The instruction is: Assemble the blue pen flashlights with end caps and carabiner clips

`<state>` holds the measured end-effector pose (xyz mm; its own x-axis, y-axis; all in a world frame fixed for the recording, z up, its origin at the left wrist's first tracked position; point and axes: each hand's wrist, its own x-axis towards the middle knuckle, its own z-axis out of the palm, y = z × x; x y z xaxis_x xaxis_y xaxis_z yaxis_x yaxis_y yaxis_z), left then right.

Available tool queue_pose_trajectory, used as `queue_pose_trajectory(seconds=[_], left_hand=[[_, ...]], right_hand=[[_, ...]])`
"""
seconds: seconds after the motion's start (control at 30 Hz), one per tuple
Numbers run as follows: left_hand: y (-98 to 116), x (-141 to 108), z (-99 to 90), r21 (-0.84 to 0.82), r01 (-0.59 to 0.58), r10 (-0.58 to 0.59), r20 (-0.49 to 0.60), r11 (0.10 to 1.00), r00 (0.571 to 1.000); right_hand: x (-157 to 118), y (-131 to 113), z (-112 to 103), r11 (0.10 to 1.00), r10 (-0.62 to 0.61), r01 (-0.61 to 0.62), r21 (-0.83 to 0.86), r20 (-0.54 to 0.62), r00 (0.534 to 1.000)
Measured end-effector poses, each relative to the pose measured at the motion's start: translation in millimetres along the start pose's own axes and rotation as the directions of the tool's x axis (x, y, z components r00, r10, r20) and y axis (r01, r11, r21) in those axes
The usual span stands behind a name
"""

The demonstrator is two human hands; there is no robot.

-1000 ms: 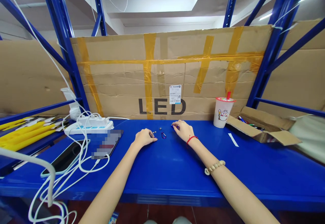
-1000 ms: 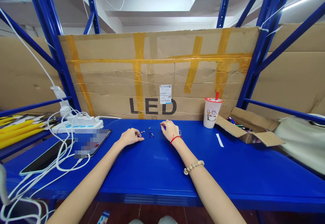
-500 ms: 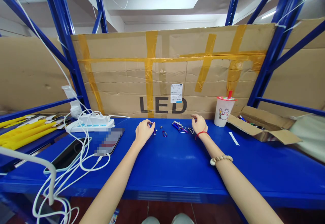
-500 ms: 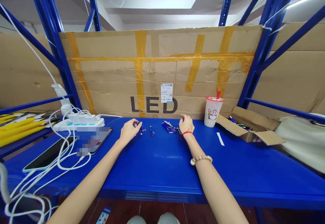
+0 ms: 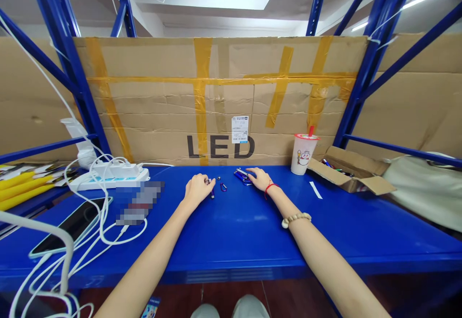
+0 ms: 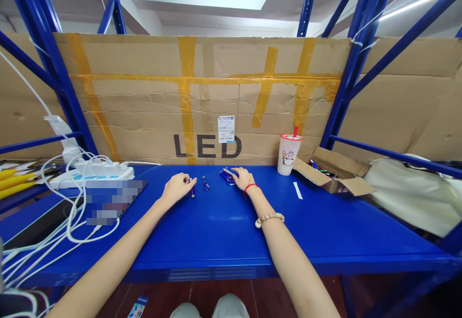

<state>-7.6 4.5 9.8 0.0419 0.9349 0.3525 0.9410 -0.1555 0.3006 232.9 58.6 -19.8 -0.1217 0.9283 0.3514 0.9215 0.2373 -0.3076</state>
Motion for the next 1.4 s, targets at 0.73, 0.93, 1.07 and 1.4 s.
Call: queue_pose_trajectory(seconds=[0.73, 0.93, 1.07, 1.4], left_hand=[[-10, 3, 18.0, -0.223, -0.353, 0.395, 0.183, 0.909, 0.9], [-3, -2, 11.8, -0.185, -0.367, 0.389, 0.096, 0.911, 0.916], [0, -5, 9.2, -0.156, -0.367, 0.378, 0.043, 0.917, 0.925], [15, -19, 6.1, -0.15, -0.465, 0.468, -0.016, 0.873, 0.884]], right_hand=[[-1, -7, 1, 0.991, -0.014, 0.026, -0.133, 0.088, 0.996], [-2, -10, 0, 0.989, -0.009, 0.019, -0.144, 0.07, 0.998], [-3, -11, -4, 0.989, 0.028, -0.024, -0.145, 0.029, 0.999], [-2, -14, -6, 0.962, 0.266, -0.267, -0.053, -0.031, 0.964]])
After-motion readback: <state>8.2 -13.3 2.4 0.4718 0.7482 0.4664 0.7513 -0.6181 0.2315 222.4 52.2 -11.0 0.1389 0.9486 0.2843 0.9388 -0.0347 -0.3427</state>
